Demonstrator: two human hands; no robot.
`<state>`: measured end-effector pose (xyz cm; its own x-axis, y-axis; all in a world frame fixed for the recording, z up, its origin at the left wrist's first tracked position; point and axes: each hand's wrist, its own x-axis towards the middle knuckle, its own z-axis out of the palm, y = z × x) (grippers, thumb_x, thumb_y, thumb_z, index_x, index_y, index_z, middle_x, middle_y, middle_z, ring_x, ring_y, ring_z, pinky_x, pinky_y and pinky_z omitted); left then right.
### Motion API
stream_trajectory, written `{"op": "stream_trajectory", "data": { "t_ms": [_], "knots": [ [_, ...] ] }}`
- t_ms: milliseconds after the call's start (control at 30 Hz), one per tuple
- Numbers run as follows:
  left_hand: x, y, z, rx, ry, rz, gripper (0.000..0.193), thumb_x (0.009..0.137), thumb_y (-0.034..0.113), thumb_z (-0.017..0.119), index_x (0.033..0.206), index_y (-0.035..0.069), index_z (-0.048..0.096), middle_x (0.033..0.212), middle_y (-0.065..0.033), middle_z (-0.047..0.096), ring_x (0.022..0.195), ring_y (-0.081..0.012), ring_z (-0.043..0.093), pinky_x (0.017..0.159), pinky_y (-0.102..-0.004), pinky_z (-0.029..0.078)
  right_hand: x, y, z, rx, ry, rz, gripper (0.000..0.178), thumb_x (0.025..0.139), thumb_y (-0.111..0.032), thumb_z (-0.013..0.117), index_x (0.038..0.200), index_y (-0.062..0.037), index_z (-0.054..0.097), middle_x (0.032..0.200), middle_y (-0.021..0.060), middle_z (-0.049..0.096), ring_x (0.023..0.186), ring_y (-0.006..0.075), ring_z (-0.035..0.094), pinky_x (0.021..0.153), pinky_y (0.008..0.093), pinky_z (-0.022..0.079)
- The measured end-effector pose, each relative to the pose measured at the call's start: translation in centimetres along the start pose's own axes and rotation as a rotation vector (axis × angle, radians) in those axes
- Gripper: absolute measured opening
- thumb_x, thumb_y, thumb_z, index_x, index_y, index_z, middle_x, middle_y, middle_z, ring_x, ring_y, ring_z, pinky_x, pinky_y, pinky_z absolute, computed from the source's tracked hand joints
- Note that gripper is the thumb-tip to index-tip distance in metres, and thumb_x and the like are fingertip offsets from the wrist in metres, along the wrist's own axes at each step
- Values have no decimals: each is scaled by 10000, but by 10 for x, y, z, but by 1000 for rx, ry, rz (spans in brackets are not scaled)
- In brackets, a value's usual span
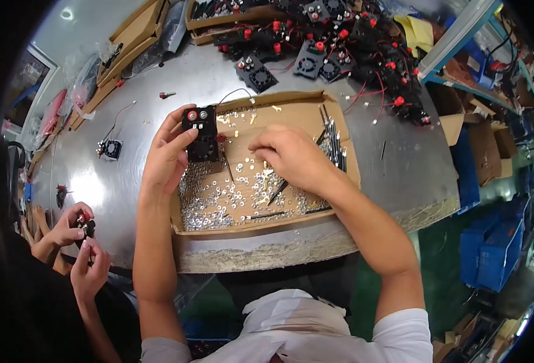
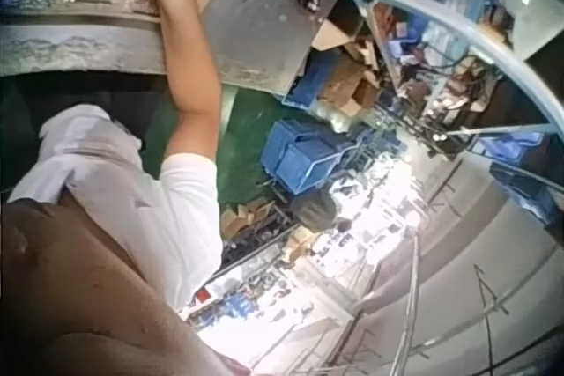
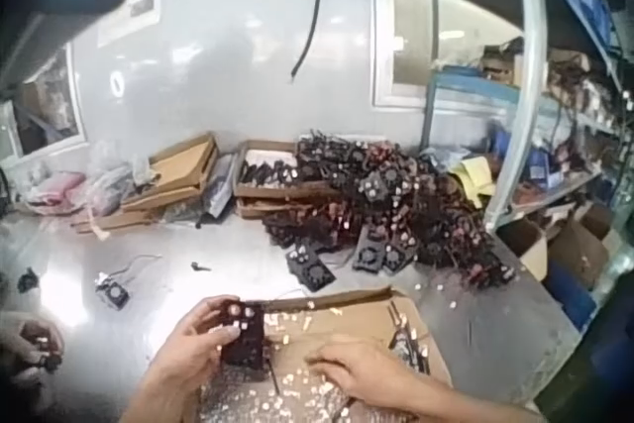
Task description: Assembling small electronic components by connecting wires to plastic housings at a factory workstation.
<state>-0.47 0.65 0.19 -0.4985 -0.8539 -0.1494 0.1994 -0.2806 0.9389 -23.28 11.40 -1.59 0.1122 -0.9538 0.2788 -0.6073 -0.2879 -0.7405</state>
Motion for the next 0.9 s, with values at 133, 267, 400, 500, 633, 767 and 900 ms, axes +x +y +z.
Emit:
{"op": "stream_trajectory", "data": {
  "t_ms": [133,267,400,500,633,767,900],
  "knots": [
    [-2,-2,0,12,-20,-8,456,886,-39,613,1327,44,534,1174,-101,597,1088,-173,590,894,-294,537,-2,-17,-2,310,-93,289,156,955,-71,605,1047,32,678,860,28,675,772,82,603,700,261,490],
    [2,-8,-5,67,-45,31,441,916,-41,556,1347,3,477,1224,-168,618,1054,-318,681,908,-387,579,-2,-17,5,321,2,286,154,947,-89,635,1030,30,686,893,32,690,812,74,621,732,236,498],
    [1,-6,-2,60,-48,5,448,911,-38,572,1347,-3,473,1202,-169,626,1058,-296,676,899,-378,578,-3,-18,4,285,87,289,141,933,-84,657,1024,21,679,893,25,684,811,70,621,725,235,498],
    [-4,-2,1,69,-61,-14,457,908,-33,585,1349,5,474,1208,-158,622,1080,-262,657,912,-360,569,-1,-17,6,405,155,292,151,921,-68,668,1050,9,658,915,22,676,811,69,620,721,228,493],
    [-9,6,7,98,-70,-46,464,906,-15,606,1350,11,476,1228,-144,609,1116,-222,622,940,-349,553,0,-17,7,548,203,253,189,918,-49,663,1098,1,632,967,28,670,841,84,640,745,218,497],
    [-4,1,2,110,-64,-26,462,909,-2,613,1350,11,475,1230,-149,605,1098,-239,639,929,-364,560,0,-16,1,582,184,260,166,927,-43,645,1083,11,635,963,43,697,889,100,665,789,228,519],
    [-1,-6,-5,38,-58,-5,467,914,0,611,1358,4,466,1213,-154,613,1065,-268,664,892,-371,576,6,-22,-14,787,235,259,150,940,-60,636,1070,10,654,933,66,713,832,113,683,760,242,552]
  ]
}}
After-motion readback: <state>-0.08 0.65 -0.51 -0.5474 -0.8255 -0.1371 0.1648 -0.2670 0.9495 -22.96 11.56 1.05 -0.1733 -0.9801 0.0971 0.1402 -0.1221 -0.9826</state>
